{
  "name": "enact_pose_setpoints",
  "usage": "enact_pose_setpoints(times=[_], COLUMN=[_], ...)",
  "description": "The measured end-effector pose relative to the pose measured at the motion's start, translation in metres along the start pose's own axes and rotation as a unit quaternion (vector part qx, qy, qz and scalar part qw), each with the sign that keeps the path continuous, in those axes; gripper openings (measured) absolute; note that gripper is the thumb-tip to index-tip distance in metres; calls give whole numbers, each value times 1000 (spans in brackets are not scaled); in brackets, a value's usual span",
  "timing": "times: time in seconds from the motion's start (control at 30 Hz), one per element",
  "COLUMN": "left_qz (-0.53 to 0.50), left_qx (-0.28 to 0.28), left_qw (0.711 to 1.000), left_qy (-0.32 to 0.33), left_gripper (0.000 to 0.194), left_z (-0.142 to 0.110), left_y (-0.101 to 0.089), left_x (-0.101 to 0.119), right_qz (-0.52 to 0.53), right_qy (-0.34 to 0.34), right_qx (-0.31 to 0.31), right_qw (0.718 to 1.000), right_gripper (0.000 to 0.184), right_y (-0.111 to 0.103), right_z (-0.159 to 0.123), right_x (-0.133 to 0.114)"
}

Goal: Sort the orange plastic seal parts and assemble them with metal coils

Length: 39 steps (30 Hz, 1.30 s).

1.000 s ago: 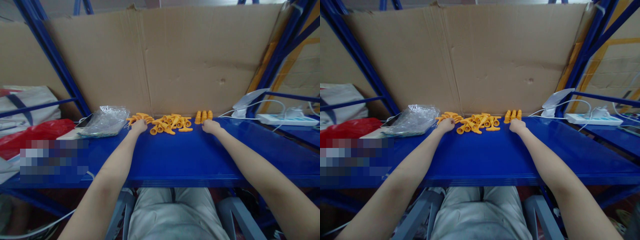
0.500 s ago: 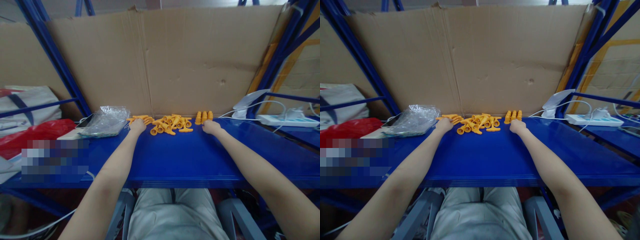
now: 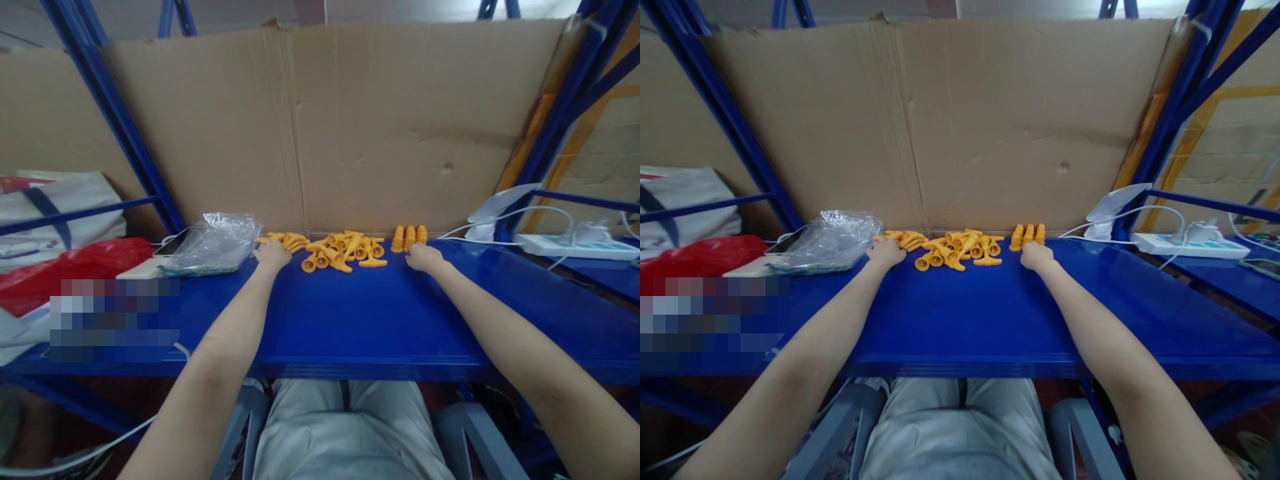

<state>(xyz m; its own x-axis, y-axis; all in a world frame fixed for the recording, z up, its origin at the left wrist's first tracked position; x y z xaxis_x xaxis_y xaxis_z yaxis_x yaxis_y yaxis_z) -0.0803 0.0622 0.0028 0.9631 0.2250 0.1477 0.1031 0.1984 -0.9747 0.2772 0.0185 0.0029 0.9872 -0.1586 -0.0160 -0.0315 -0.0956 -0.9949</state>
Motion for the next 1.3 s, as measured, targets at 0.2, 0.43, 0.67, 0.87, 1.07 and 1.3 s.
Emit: enact_pose_setpoints(times=[0.2,0.43,0.67,0.87,1.07,1.3], left_qz=[-32,-40,-25,-22,-31,-28], left_qx=[84,5,-55,-21,63,184], left_qw=[984,925,942,936,913,850], left_qy=[152,378,330,351,402,492], left_gripper=[41,52,38,27,29,22], left_z=[1,6,3,-9,-20,-45], left_y=[-3,15,15,5,-6,-18], left_x=[9,41,45,44,52,72], right_qz=[4,-6,-18,-14,15,266], right_qy=[1,1,2,1,-42,-278], right_qx=[5,7,2,2,89,81], right_qw=[1000,1000,1000,1000,995,919], right_gripper=[47,47,47,47,39,42], right_y=[1,1,0,-2,-12,-11], right_z=[1,1,-1,-3,-9,-23], right_x=[2,1,0,-1,-12,-49])
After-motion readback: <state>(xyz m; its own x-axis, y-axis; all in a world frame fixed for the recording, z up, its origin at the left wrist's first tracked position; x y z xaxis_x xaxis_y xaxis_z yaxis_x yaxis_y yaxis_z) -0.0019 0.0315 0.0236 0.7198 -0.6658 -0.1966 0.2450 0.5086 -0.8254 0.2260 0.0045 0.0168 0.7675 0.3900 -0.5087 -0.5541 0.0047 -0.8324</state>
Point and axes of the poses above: each hand's wrist, its own z-axis towards the middle knuckle, its own y-axis out of the palm, x = y × z, the point moved 2 cm from there along z, towards the middle knuckle, and after that the axes turned 8 degrees about -x, right-handed, at the moved point
